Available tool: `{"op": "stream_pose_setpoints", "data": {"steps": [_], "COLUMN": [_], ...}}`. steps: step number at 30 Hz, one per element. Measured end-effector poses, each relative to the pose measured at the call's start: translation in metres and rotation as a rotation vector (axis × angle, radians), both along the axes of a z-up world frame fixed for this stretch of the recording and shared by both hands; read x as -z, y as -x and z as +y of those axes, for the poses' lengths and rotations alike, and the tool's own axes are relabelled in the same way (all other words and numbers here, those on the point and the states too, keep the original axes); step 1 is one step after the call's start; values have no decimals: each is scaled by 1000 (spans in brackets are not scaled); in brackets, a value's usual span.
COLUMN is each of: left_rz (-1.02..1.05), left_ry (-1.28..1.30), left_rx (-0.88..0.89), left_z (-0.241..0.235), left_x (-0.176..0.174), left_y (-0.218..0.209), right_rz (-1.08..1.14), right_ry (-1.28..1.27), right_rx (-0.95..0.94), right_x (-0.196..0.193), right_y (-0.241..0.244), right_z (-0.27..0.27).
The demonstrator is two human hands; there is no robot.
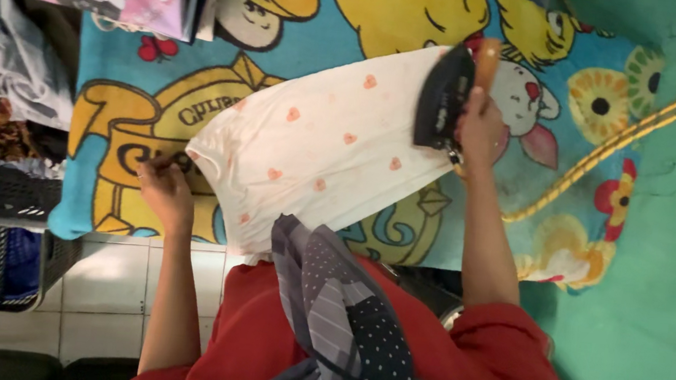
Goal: The person irons a pair of light-colored pants and a black garment on an ironing board, folds them by hand, and places them into a laundry basket.
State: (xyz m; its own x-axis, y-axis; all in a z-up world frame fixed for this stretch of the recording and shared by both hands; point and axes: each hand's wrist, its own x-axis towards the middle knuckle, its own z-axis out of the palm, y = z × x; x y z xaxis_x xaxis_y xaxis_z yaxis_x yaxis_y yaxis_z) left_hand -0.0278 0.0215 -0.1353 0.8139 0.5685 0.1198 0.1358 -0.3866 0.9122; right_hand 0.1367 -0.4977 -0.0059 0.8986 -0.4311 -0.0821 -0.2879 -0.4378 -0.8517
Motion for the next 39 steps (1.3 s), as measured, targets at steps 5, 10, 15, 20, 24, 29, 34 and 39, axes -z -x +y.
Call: {"op": "stream_pose_setpoints", "data": {"steps": [5,10,15,20,24,29,34,39], "left_rz": [82,256,209,70,40,38,35,-6], "left_ry": [-354,-470,-373,-276,-170,-174,-475,-373], "left_rx": [-110,-185,-140,2,28,147,210,383], "left_z": [-3,1,8,3,-9,-21,-13,-4], "left_x": [20,37,40,19,3,-2,8,-8], "left_y": [-19,-29,-21,-14,-13,-18,-31,-50], "right_rz": [33,140,133,3,40,4,-74,-173], "right_ry": [21,-136,-169,-198,-95,640,1245,182], "right_rx": [104,99,268,398,523,533,784,-772], "right_x": [-6,-4,3,41,51,33,29,122], "right_y": [56,139,194,209,191,154,110,124], "right_z": [-32,-21,-50,-157,-213,-229,-188,109]}}
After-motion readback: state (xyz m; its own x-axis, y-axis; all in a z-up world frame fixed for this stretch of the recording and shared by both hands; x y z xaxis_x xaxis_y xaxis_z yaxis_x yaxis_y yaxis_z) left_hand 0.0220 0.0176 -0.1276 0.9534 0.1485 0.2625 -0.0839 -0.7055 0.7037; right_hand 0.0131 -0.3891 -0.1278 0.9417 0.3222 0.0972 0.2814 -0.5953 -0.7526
